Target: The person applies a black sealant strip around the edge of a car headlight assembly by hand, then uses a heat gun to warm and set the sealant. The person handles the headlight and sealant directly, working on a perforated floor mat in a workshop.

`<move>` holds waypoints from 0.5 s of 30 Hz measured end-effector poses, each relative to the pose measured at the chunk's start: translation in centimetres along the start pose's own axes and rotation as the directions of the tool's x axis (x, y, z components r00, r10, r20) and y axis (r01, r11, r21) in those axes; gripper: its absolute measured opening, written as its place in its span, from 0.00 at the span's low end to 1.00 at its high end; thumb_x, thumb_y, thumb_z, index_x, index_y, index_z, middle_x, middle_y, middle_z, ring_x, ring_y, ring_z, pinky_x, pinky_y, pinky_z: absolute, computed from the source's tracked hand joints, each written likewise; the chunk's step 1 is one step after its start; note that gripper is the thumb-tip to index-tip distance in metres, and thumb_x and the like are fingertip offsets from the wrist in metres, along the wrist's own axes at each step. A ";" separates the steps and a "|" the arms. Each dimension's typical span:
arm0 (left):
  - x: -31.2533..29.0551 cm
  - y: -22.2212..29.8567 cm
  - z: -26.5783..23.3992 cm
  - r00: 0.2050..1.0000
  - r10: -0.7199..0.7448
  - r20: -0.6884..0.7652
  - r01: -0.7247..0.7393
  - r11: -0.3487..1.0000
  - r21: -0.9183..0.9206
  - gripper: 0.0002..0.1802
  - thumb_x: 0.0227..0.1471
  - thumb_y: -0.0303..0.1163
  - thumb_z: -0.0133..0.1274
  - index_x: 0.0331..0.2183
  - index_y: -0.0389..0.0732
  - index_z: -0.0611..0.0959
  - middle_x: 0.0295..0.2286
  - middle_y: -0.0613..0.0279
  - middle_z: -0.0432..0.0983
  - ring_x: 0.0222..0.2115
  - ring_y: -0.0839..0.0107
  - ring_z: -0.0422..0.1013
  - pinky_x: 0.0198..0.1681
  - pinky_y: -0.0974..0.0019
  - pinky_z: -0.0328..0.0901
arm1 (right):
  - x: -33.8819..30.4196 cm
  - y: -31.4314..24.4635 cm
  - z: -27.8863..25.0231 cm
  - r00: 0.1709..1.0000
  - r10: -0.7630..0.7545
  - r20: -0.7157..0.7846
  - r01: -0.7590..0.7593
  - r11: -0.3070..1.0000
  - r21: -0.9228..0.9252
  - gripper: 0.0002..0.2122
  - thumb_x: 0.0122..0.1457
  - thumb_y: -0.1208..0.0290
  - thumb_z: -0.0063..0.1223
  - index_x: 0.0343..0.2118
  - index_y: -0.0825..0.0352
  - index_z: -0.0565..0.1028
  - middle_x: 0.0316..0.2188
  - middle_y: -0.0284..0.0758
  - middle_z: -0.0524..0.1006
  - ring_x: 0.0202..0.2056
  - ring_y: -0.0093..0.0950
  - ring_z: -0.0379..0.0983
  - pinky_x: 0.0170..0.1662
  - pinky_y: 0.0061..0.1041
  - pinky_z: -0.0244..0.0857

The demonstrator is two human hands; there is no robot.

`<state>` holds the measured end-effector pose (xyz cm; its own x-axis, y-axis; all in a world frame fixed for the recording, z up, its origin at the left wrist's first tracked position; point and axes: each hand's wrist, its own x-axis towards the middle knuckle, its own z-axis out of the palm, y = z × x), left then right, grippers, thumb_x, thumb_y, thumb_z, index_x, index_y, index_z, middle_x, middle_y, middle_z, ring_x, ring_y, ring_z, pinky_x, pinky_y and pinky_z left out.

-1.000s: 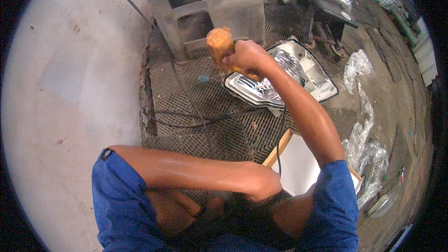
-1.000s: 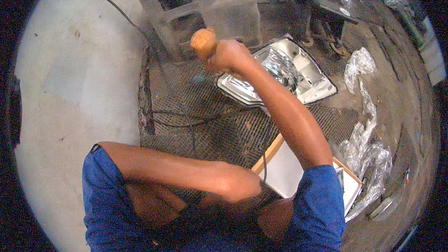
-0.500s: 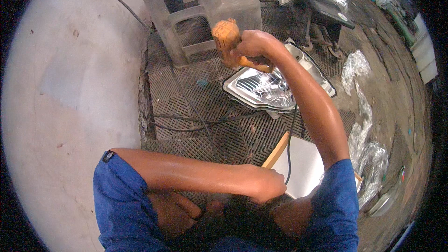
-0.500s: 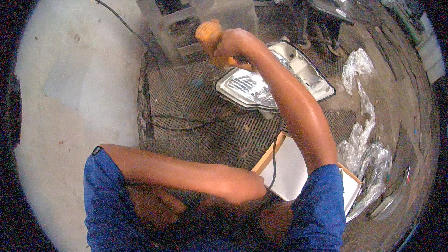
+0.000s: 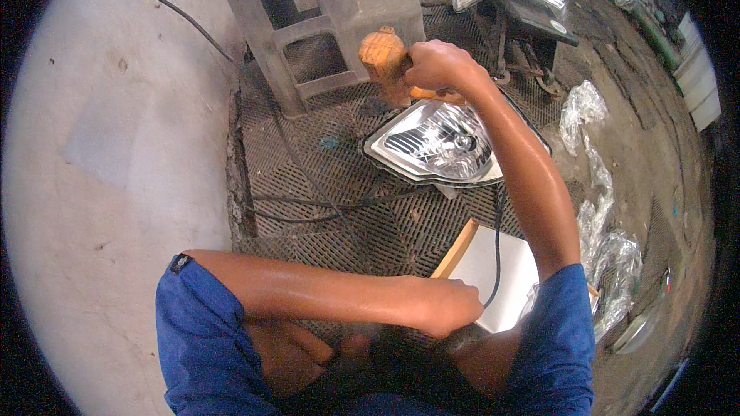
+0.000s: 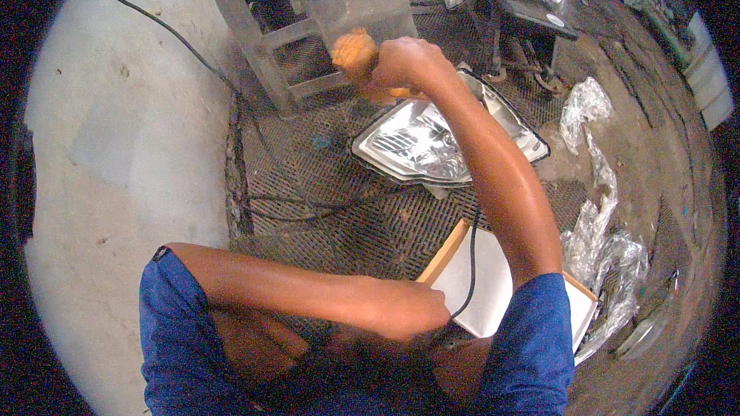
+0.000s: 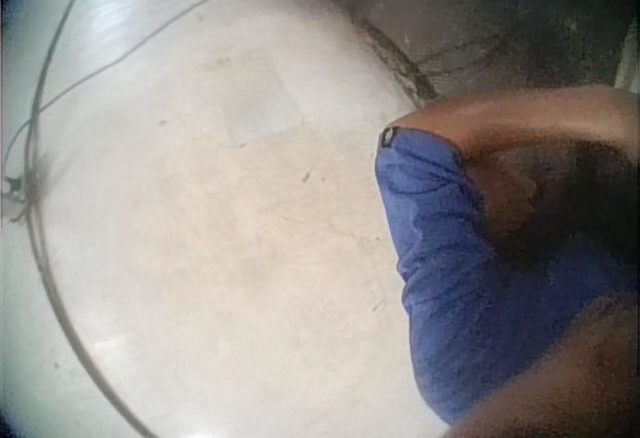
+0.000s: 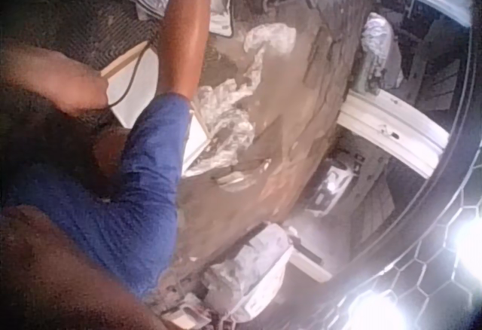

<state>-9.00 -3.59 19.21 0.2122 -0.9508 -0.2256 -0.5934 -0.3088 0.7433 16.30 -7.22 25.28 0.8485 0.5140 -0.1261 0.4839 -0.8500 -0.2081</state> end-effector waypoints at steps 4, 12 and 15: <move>-0.1 0.2 -0.7 1.000 -0.017 0.000 0.017 1.000 0.020 0.08 0.43 0.21 0.56 0.29 0.27 0.81 0.27 0.37 0.79 0.32 0.42 0.78 0.34 0.47 0.74 | -0.6 -0.1 -0.4 0.993 -0.088 -0.081 0.073 0.982 -0.174 0.17 0.50 0.58 0.60 0.37 0.67 0.83 0.36 0.47 0.82 0.40 0.43 0.80 0.42 0.41 0.73; 1.6 0.5 -0.2 0.987 -0.009 -0.160 0.012 1.000 0.018 0.10 0.42 0.19 0.55 0.31 0.26 0.79 0.25 0.35 0.78 0.31 0.40 0.78 0.33 0.46 0.73 | 0.9 -0.1 1.4 0.990 -0.140 0.018 0.141 0.967 -0.212 0.19 0.51 0.53 0.61 0.38 0.63 0.83 0.38 0.44 0.82 0.43 0.45 0.78 0.44 0.41 0.72; 1.6 0.5 -0.3 0.990 -0.023 -0.139 0.025 1.000 0.011 0.09 0.42 0.19 0.54 0.30 0.26 0.79 0.25 0.35 0.78 0.31 0.39 0.77 0.33 0.46 0.73 | 0.8 -0.7 1.9 0.976 -0.208 0.069 0.216 0.967 -0.137 0.20 0.52 0.52 0.61 0.41 0.62 0.81 0.39 0.45 0.81 0.44 0.44 0.78 0.45 0.41 0.71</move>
<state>-8.75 -5.25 19.38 0.3318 -0.9308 -0.1534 -0.5960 -0.3328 0.7307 16.19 -5.96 23.45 0.7120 0.6866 -0.1469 0.6806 -0.7263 -0.0960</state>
